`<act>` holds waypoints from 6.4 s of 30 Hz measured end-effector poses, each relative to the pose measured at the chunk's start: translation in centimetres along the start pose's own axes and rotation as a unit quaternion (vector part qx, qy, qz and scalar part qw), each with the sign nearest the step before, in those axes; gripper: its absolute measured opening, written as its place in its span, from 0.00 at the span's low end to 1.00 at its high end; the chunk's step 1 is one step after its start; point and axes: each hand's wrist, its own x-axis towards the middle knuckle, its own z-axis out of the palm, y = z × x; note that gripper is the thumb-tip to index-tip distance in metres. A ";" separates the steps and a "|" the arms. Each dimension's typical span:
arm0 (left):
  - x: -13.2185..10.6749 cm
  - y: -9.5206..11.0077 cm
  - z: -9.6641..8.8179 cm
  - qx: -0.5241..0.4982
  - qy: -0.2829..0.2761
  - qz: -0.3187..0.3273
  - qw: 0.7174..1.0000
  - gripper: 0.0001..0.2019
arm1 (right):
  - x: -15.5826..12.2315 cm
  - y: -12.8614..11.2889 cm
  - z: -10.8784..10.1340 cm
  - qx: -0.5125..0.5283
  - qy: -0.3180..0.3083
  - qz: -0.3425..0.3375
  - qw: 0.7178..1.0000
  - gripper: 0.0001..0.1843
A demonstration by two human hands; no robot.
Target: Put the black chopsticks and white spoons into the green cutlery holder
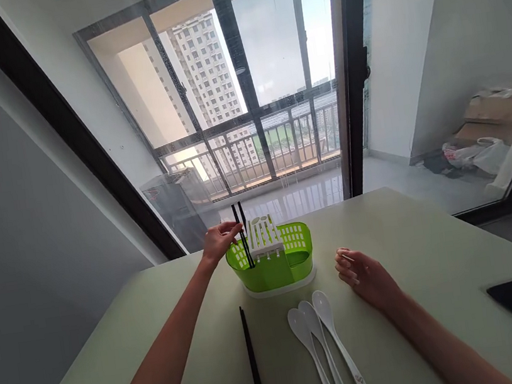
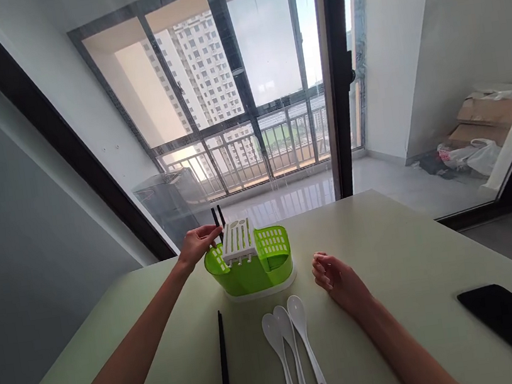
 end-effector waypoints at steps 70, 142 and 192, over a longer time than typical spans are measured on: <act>-15.2 9.9 4.8 -0.382 0.023 -0.076 0.921 0.15 | -2.0 2.1 2.5 -0.336 -0.029 0.002 0.941 0.20; -11.7 10.6 5.8 -0.360 0.031 -0.064 0.930 0.08 | -2.6 1.8 0.0 -0.047 -0.106 0.100 0.988 0.15; -10.4 9.2 3.1 -0.277 0.054 -0.068 0.957 0.13 | -2.6 2.0 1.6 -0.153 -0.049 0.051 0.986 0.18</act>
